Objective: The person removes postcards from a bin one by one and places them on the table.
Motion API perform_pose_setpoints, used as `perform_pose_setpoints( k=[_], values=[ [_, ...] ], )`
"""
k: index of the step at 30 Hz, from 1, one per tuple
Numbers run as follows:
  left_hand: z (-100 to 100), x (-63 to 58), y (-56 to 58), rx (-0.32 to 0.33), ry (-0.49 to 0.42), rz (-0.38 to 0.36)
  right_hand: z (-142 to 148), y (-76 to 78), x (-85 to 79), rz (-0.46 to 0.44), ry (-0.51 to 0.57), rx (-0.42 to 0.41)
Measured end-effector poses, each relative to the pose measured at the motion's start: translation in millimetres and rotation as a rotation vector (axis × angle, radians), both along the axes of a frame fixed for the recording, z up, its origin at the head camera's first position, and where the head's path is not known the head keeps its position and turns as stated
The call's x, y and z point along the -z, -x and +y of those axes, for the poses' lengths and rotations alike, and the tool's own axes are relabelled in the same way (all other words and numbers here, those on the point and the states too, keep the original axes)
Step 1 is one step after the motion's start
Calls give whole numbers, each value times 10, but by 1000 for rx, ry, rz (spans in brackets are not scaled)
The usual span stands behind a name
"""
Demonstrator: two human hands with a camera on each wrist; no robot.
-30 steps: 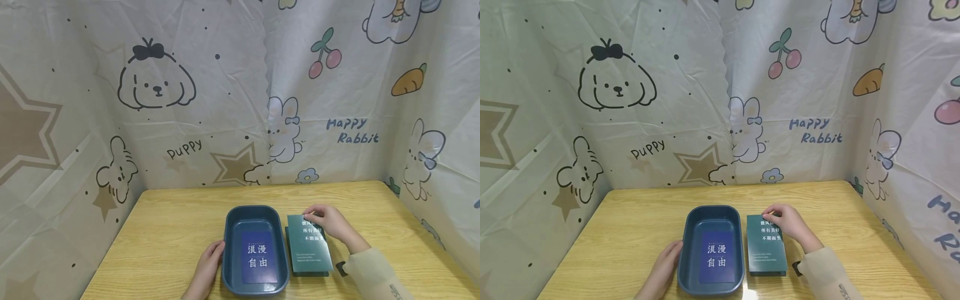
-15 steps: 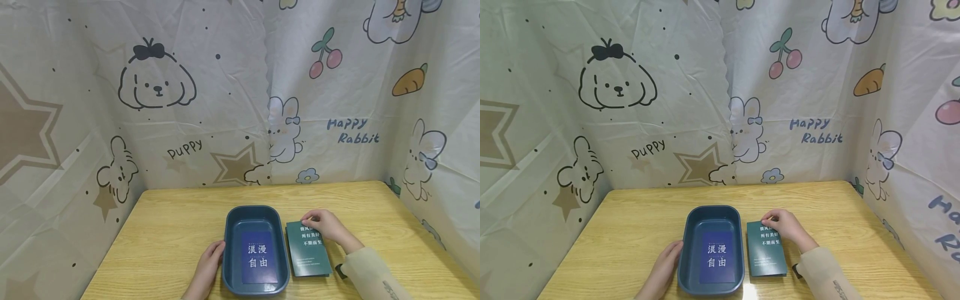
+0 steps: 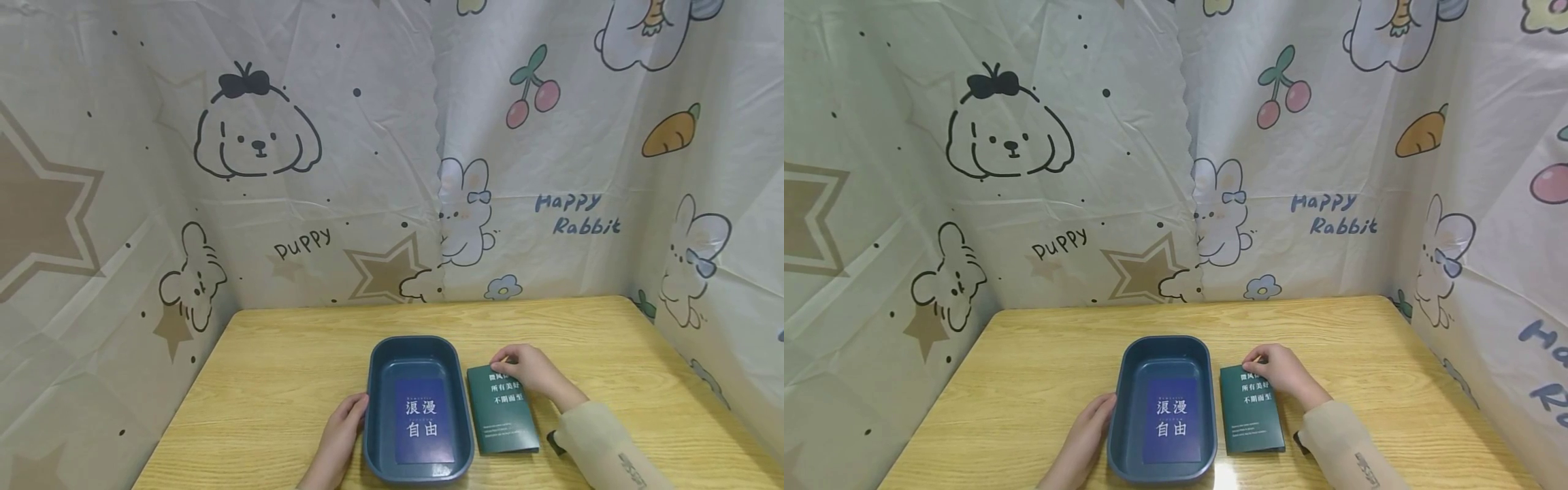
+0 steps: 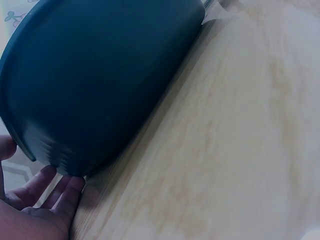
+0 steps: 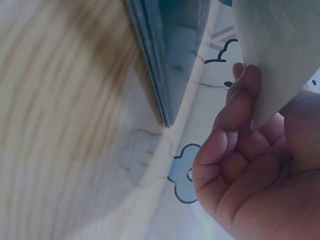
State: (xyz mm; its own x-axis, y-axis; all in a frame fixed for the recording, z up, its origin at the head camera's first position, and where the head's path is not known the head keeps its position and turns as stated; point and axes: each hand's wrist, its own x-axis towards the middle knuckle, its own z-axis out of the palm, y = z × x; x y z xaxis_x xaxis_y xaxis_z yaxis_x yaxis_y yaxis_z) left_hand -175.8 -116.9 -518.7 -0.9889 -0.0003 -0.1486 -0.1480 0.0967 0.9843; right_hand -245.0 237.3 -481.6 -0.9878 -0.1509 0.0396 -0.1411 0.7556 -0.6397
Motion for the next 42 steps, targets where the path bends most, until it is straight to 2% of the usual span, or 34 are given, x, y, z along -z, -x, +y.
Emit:
perform_pose_setpoints(
  k=[9, 18, 42],
  values=[
    [-1, -4, -16, 3, 2, 8, -28, 15, 4, -12, -33, 13],
    [7, -7, -18, 1, 1, 11, -37, 20, 41, 84, -104, -13],
    [-7, 6, 6, 14, 0, 0, -90, 33, 80, 157, -300, -4]
  ],
)
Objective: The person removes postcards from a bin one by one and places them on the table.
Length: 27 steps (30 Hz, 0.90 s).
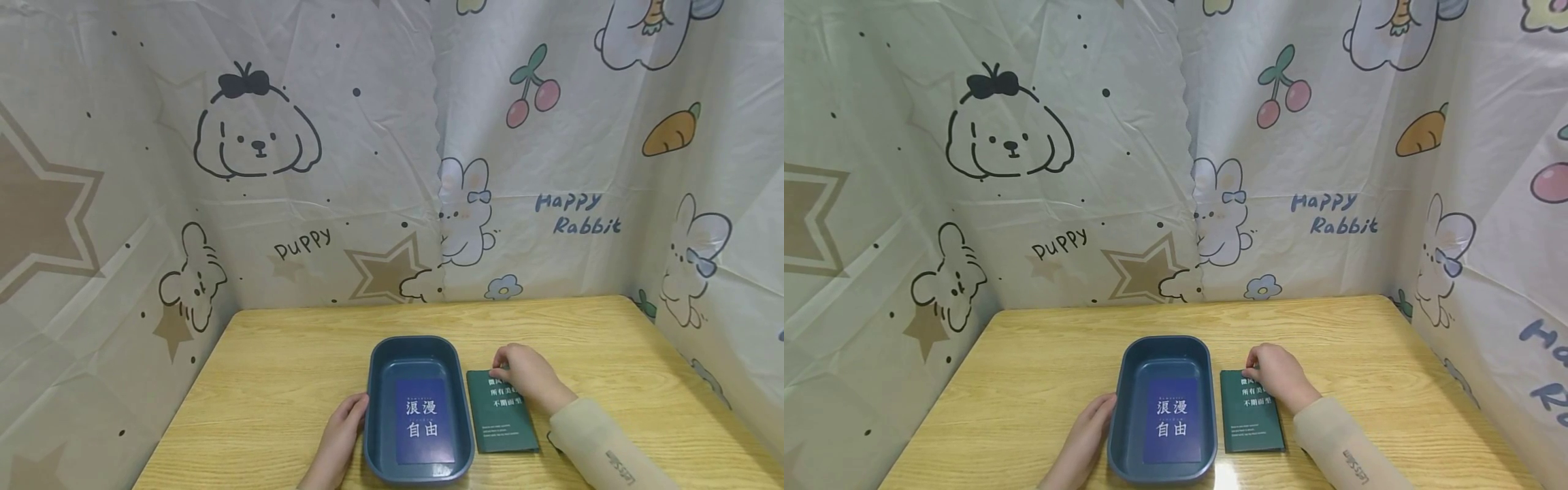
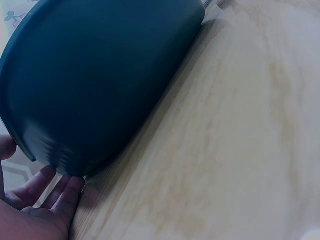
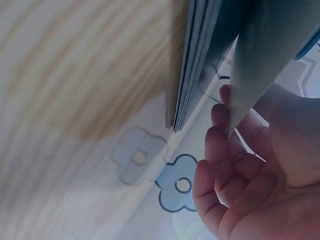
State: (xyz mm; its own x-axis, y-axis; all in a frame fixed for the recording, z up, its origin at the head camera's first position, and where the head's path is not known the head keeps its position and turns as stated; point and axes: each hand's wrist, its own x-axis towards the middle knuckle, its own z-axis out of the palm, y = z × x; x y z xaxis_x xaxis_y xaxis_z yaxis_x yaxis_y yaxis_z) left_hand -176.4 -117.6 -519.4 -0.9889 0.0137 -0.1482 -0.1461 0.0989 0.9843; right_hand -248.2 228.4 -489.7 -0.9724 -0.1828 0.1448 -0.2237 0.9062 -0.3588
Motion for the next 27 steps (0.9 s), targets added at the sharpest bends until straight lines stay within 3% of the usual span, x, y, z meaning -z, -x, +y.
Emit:
perform_pose_setpoints(
  k=[27],
  values=[
    [-2, -6, -11, -3, -3, 8, -8, -43, 17, 133, -130, -16]
  ],
)
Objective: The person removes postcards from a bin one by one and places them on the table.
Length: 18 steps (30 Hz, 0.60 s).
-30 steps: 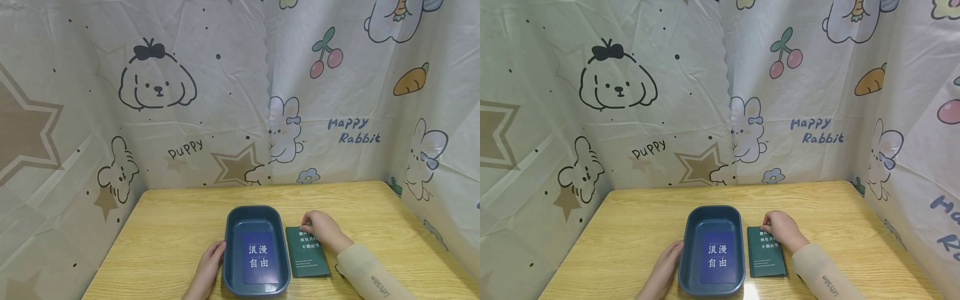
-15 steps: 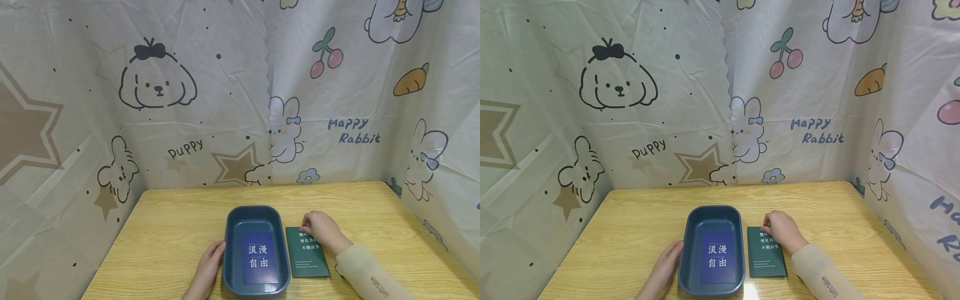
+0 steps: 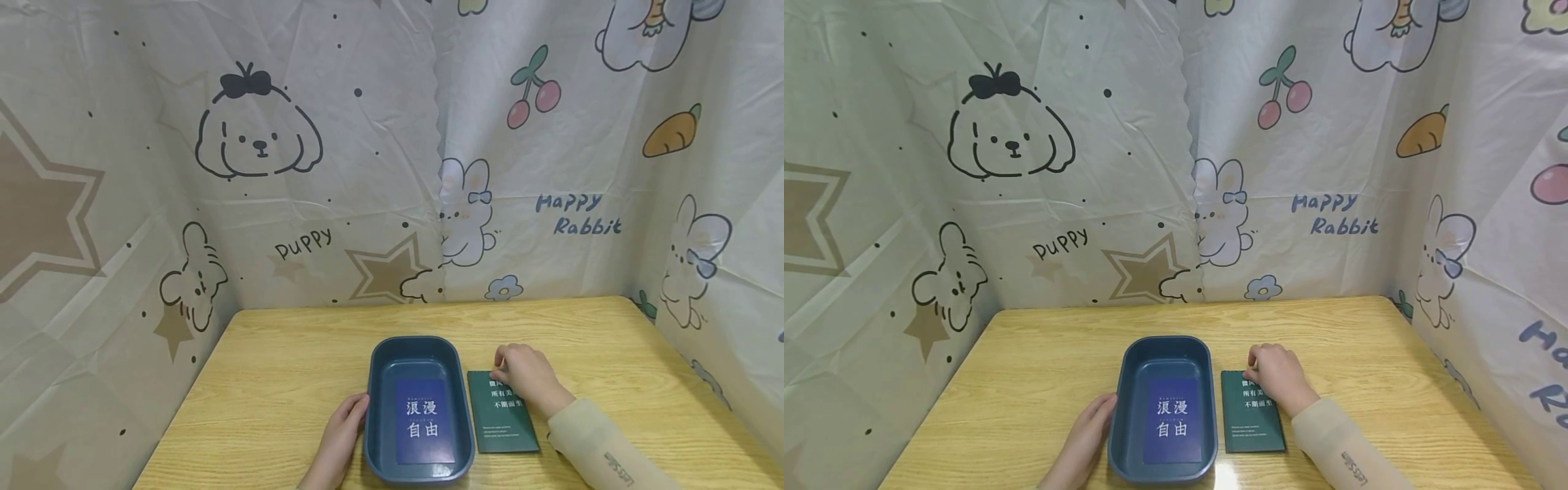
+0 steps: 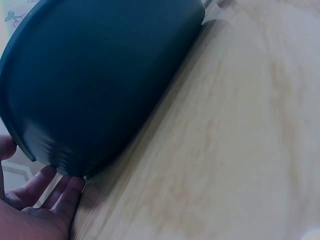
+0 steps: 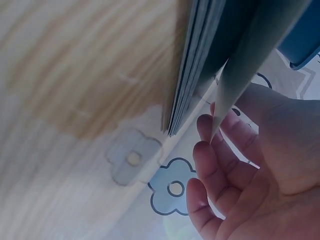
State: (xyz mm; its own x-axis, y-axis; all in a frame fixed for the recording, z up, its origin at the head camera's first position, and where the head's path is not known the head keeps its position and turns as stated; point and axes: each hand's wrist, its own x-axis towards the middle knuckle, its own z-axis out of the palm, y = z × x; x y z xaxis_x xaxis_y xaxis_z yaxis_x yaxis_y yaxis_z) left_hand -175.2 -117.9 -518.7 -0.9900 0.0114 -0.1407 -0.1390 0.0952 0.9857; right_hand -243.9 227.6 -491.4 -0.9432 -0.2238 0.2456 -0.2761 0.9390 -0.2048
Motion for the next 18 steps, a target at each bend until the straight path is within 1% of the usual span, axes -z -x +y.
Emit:
perform_pose_setpoints(
  k=[4, 6, 11, 18],
  values=[
    [4, -6, -1, -6, 7, 5, -7, -10, -21, 14, -14, -6],
    [6, -5, 5, -14, 10, -5, -12, -12, -24, 16, -20, -7],
    [-2, 16, 13, -9, -1, -12, -8, -14, 11, 24, -38, -1],
    [1, 10, -6, -4, -7, 5, -13, -18, 39, 23, -41, 8]
  ],
)
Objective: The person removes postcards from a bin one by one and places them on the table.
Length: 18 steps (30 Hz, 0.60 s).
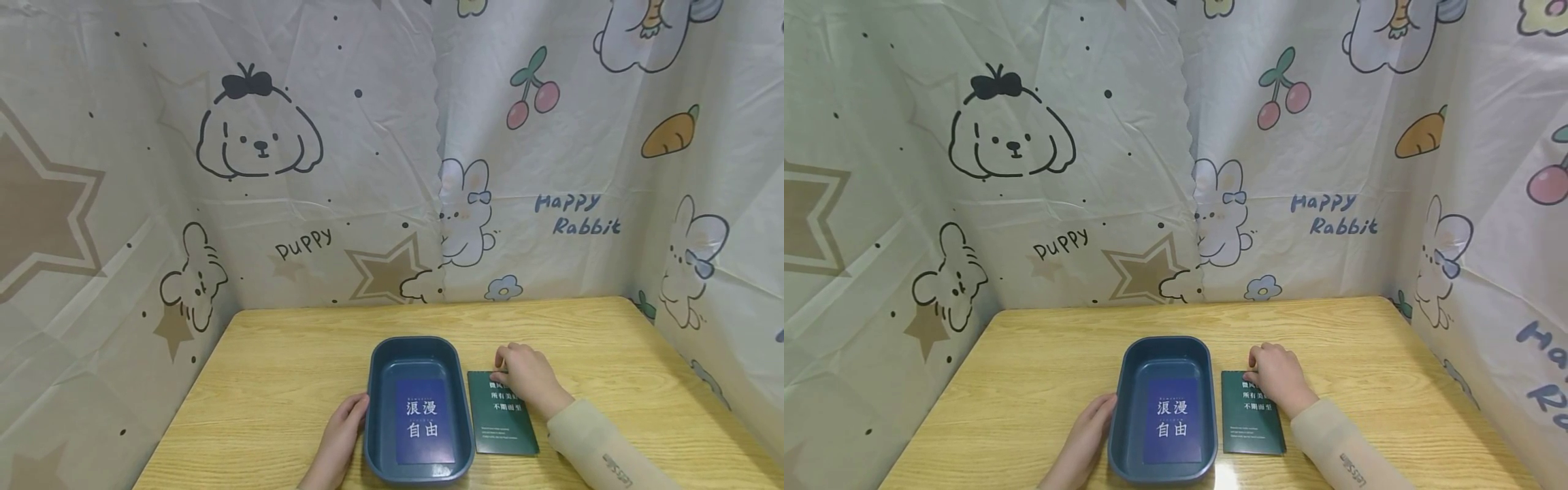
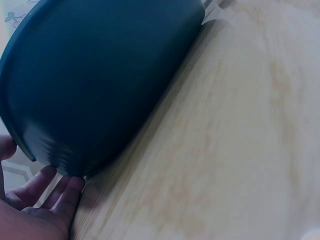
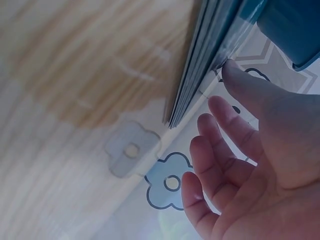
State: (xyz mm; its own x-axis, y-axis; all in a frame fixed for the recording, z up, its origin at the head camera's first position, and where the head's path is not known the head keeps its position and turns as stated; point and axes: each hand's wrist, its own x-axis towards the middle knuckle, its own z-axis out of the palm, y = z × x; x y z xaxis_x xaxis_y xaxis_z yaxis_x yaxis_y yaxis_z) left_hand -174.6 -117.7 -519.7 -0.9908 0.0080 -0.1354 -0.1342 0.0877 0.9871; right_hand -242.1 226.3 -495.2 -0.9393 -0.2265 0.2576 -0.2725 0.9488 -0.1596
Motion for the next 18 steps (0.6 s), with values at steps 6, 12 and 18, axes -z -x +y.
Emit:
perform_pose_setpoints(
  k=[6, 12, 18],
  values=[
    [0, 4, 8, 5, 7, -5, -8, -8, -8, -8, -3, 4],
    [-5, 5, 10, 8, 2, -7, -39, -15, -30, 6, 28, -3],
    [-6, 1, 8, 7, -3, -2, -101, -41, -78, 12, 84, -7]
  ],
)
